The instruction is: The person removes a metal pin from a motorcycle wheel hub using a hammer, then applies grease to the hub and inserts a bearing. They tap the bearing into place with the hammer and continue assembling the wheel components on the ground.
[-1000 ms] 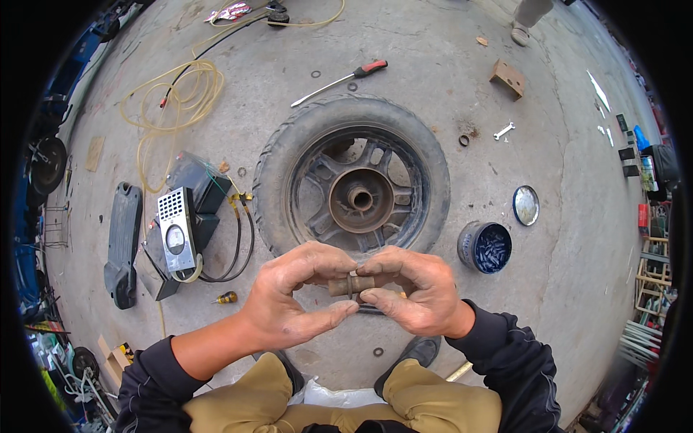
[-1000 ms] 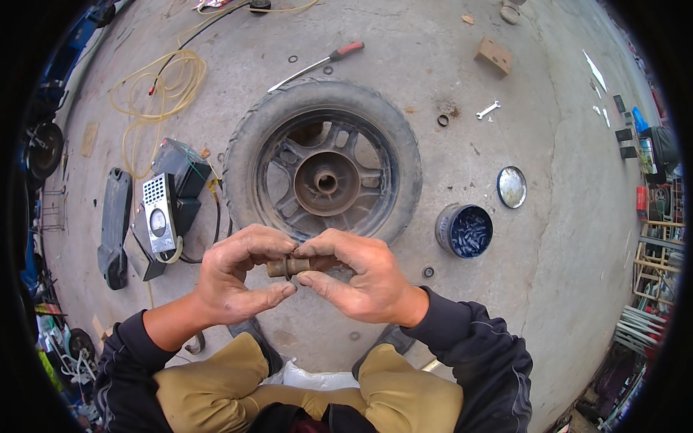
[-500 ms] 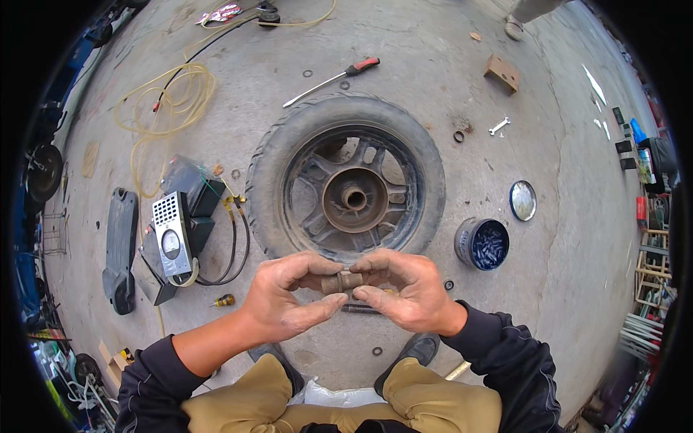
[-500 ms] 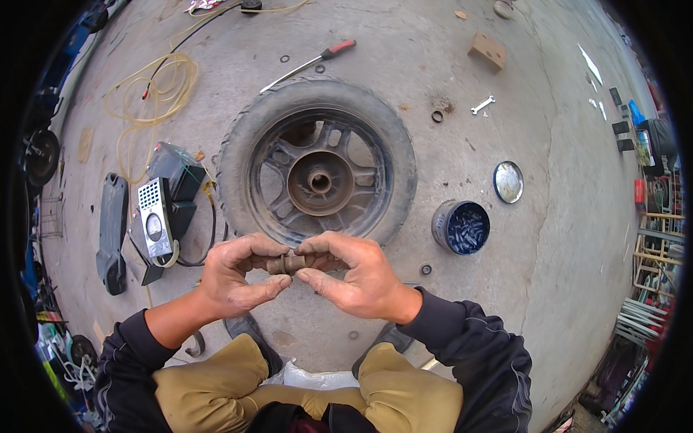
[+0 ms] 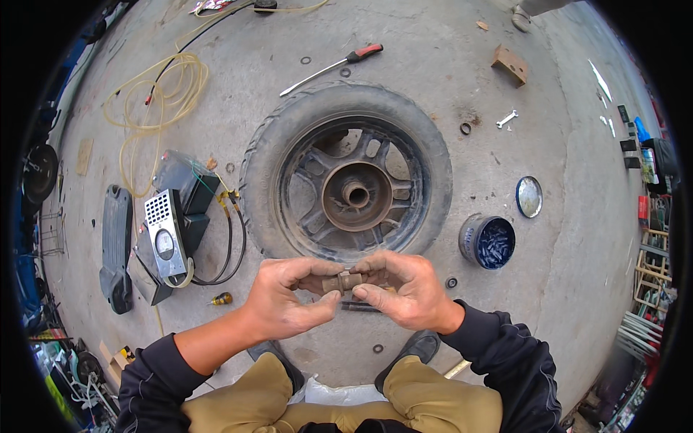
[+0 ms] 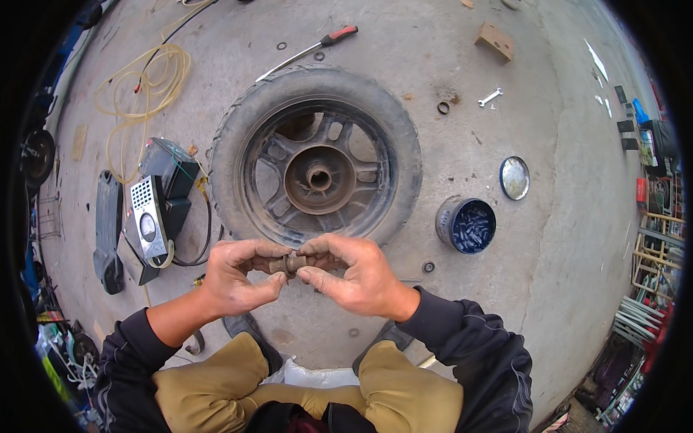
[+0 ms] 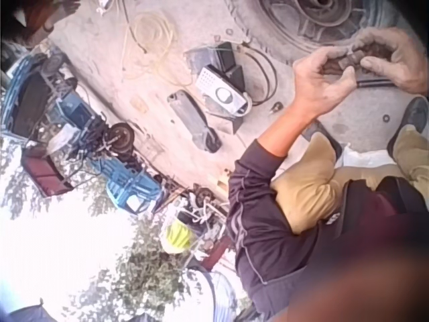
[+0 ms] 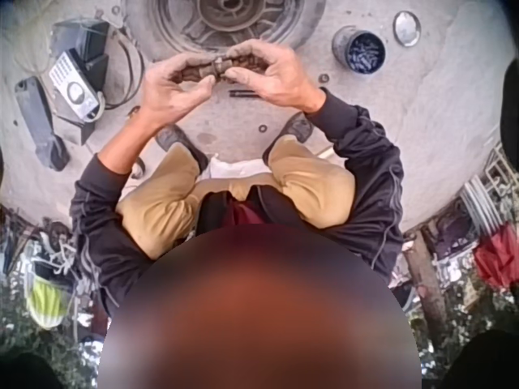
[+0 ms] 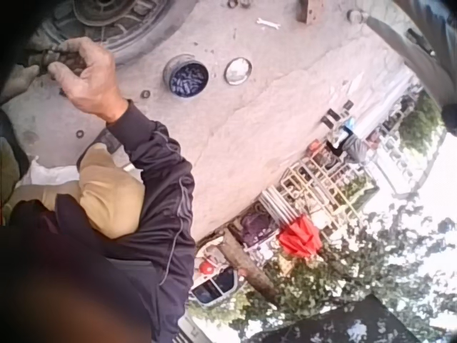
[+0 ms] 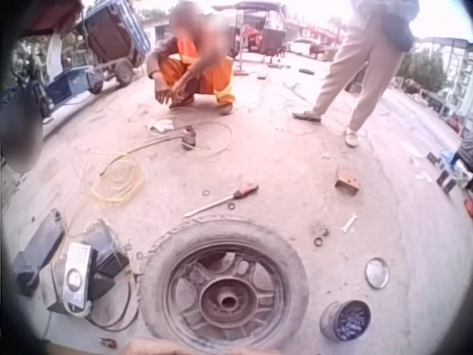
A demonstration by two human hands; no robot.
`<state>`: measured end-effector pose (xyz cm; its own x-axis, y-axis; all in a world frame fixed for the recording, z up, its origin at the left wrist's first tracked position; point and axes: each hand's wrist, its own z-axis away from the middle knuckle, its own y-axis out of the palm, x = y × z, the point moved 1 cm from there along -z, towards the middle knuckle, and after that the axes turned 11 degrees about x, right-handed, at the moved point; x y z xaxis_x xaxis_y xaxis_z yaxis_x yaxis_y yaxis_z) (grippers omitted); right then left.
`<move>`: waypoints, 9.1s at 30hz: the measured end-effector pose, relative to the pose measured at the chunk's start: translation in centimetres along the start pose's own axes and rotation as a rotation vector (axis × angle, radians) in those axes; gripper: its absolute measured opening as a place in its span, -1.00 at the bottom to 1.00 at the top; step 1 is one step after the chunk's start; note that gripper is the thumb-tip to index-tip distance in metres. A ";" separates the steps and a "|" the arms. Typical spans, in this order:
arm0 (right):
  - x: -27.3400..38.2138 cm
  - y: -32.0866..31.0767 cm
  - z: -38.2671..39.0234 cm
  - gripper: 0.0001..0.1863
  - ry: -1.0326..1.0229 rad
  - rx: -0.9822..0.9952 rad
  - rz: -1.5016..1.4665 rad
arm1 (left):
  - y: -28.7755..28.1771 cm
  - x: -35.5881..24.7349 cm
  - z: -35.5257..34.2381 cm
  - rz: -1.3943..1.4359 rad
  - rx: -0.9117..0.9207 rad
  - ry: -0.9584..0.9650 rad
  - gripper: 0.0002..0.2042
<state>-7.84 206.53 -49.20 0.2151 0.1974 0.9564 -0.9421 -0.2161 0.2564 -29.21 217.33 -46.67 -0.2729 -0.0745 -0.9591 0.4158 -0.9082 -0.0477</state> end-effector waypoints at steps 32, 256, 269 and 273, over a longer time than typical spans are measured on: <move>-4.1 -5.0 -6.1 -0.77 -0.149 -0.392 0.957 | -4.2 6.4 3.6 -0.028 0.026 -0.250 -0.60; -5.4 -6.4 9.6 -0.31 -0.217 -0.522 0.136 | 2.5 -8.8 1.6 -0.399 -0.435 -0.095 0.32; -5.5 -5.5 1.4 -0.22 -0.292 -0.114 0.727 | -3.0 -11.4 -1.5 -0.336 -0.669 -0.189 -0.13; -5.7 -5.2 -0.2 -0.20 -0.226 -0.086 0.704 | -2.5 -11.9 -2.0 -0.394 -0.652 -0.205 -0.14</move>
<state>-4.20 206.70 -56.03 -0.4080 -0.1639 0.8981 -0.8914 -0.1409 -0.4307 -25.30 221.34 -35.68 -0.6342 0.0705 -0.7700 0.6629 -0.4631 -0.5883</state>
